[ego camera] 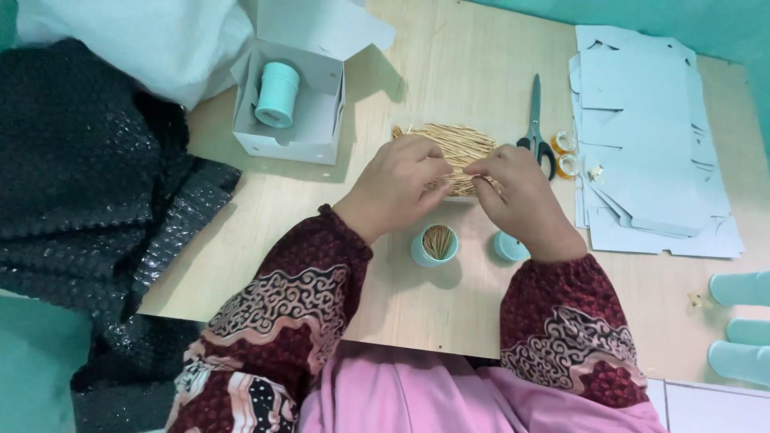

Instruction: The person repeatedly picks up thin wooden sticks from a clear plastic container and places them into a small light-blue cup on the table. The hands continue this repetitive sorting action throughout the clip.

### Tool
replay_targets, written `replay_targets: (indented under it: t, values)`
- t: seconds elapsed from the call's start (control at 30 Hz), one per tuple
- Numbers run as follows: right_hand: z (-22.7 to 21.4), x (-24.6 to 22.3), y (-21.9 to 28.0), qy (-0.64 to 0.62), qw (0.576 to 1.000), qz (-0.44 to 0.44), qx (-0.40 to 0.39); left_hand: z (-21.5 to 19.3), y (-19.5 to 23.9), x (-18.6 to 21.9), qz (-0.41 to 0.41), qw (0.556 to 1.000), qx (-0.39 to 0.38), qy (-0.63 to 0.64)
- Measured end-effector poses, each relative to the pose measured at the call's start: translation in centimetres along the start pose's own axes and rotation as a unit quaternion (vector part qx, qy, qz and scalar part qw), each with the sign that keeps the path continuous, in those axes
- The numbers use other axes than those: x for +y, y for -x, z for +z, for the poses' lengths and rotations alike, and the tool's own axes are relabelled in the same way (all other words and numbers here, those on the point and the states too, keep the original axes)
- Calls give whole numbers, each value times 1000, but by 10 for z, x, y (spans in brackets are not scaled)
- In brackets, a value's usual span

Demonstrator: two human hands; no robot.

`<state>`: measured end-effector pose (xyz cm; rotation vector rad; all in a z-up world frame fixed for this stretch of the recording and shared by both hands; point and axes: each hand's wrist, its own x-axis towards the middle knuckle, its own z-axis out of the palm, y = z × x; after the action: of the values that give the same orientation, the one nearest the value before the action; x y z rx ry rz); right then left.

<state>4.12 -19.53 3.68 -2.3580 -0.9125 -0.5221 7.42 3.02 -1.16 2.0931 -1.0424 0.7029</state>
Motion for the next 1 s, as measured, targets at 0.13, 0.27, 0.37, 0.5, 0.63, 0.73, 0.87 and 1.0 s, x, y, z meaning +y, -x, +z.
replay_targets:
  t: [0.13,0.27,0.37,0.5,0.63,0.73,0.87,1.0]
  values:
    - [15,19,-12,71,994,50,-61,14,-8,-6,-29,998,0,-48]
    - [14,8,-19,83,995,39,-38,25,-2,-16,-15,997,-7,-76]
    - [11,4,-17,85,995,41,-45,34,3,-18,8,996,-1,-89]
    - [21,20,-10,117,981,103,-113,36,5,-19,-1,995,-18,-97]
    - [18,16,-9,140,978,98,-118,35,4,-19,-10,995,-35,-98]
    - [16,9,-11,143,975,105,-130,35,5,-23,-3,996,-19,-90]
    - [22,17,-6,148,975,112,-119,35,6,-23,-4,998,11,-64]
    - [29,32,1,148,981,87,-93,35,5,-22,12,997,46,-57]
